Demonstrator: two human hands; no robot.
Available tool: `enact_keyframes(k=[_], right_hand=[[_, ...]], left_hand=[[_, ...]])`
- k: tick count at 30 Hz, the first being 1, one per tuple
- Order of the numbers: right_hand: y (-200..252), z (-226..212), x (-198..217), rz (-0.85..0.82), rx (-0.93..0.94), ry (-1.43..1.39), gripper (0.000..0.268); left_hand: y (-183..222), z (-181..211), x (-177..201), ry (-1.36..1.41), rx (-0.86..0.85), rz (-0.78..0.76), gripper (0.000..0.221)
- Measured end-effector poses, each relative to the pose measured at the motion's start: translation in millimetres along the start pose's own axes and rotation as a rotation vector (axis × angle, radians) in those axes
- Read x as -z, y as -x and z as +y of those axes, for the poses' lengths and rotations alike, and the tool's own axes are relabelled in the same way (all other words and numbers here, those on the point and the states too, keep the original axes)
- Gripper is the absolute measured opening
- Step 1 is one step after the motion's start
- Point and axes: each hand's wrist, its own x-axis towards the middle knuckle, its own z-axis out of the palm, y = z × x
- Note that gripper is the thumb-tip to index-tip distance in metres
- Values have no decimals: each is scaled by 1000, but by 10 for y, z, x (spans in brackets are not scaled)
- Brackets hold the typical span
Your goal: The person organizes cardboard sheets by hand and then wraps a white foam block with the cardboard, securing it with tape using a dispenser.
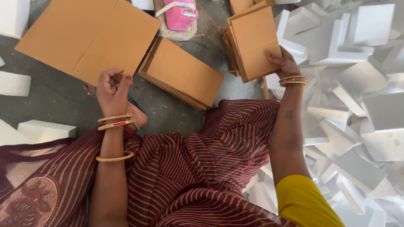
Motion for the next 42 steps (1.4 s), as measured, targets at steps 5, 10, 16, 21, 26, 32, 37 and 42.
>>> enact_keyframes(k=[5, 10, 16, 21, 26, 32, 37, 42], right_hand=[[-210, 150, 78, 122, -48, 98, 64], [-352, 275, 154, 397, -78, 396, 63], [-356, 513, 171, 692, 775, 838, 43], [56, 508, -811, 244, 535, 217, 27], [327, 791, -2501, -478, 90, 33, 54], [266, 735, -3827, -354, -213, -141, 43], [-57, 695, -4325, -298, -53, -220, 28], [297, 208, -3652, -135, 367, 34, 14]], left_hand=[[-28, -31, 27, -20, 16, 8, 21], [-41, -32, 27, 10, 27, 13, 21], [-15, -43, 24, -10, 37, 63, 20], [-87, -295, 92, 29, -84, 23, 18], [-125, -368, 68, 77, -161, 81, 16], [-48, -120, 97, 62, -36, 101, 13], [-28, 126, 75, 296, -151, 197, 7], [-30, 697, 171, 240, -507, 440, 8]])
